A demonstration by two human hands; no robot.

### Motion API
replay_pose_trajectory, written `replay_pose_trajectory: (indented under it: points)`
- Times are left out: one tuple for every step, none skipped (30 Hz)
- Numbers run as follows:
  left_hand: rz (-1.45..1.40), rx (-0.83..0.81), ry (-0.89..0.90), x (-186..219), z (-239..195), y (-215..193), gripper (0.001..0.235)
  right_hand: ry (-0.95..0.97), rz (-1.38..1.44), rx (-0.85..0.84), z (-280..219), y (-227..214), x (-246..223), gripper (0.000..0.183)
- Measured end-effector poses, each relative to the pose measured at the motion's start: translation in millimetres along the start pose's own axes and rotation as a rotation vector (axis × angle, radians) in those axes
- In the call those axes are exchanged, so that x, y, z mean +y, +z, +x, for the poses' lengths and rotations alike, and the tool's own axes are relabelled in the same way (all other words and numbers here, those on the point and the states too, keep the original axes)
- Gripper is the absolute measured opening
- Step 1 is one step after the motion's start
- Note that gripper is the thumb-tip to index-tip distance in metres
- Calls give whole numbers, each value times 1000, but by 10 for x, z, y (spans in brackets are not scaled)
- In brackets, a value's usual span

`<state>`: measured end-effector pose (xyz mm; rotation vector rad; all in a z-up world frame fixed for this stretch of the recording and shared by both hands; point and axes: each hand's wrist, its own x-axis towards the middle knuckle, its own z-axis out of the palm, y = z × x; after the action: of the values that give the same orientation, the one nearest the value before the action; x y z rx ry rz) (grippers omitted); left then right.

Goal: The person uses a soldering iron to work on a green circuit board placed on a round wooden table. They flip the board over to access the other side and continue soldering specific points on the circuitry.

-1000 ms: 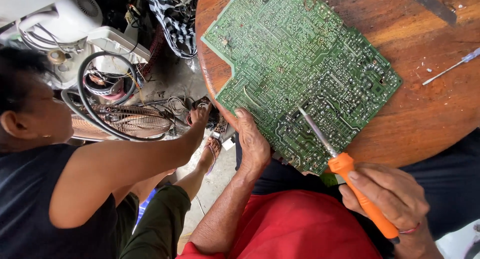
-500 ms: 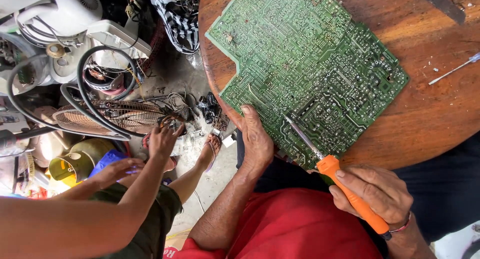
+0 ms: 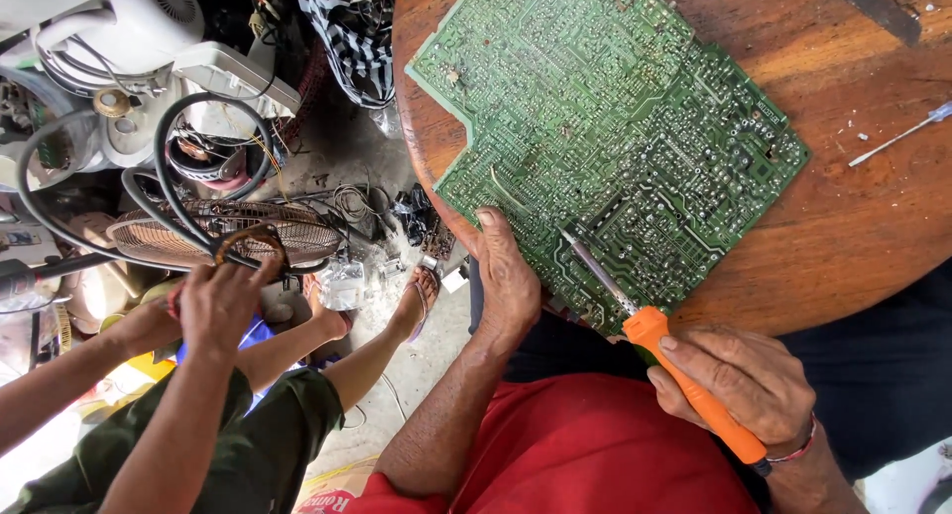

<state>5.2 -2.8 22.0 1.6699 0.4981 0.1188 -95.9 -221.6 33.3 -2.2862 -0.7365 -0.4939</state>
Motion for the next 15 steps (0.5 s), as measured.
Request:
replay_pose_trajectory:
  points:
    - [0,1,1,-14,3,5,92,-1,1,0,16,3,-5,32]
    - [-5,0,2,-27,7,10,92,4,14,-3,32,5,-11,32]
    - [-8,-3,2,-41,4,9,91,13,27,-7,42,7,-28,31]
    - [-7,-3,1,-26,-2,0,91,14,28,-7,27,-6,-35,31]
    - [18,-12,-15,-9,4,-1,95,22,34,-13,19,-17,-29,32]
    - [43,-21,-31,8,9,-3,99,29,40,-20,11,-28,-24,33]
    - [43,-20,-33,-16,6,-8,99,29,41,-21,42,-20,-31,33]
    - [33,-11,-25,-40,2,-11,97,17,58,-17,73,-14,-37,32]
    - [22,-7,-16,-63,7,-6,95,7,71,-10,104,-7,-41,32]
    - [21,-11,-15,-62,4,3,95,9,68,-8,91,-8,-39,32]
    - [18,-17,-23,-59,4,1,95,5,51,-9,84,-1,-33,32]
    - [14,-23,-31,-55,3,-5,95,0,33,-10,78,7,-30,32]
    - [14,-19,-30,-59,6,-3,95,-3,36,-9,33,0,-21,32]
    - [-25,-11,-11,-65,8,-1,94,14,17,-5,-14,-5,-10,32]
    - [-65,-7,5,-76,5,12,92,35,-5,-1,-70,-18,-3,33]
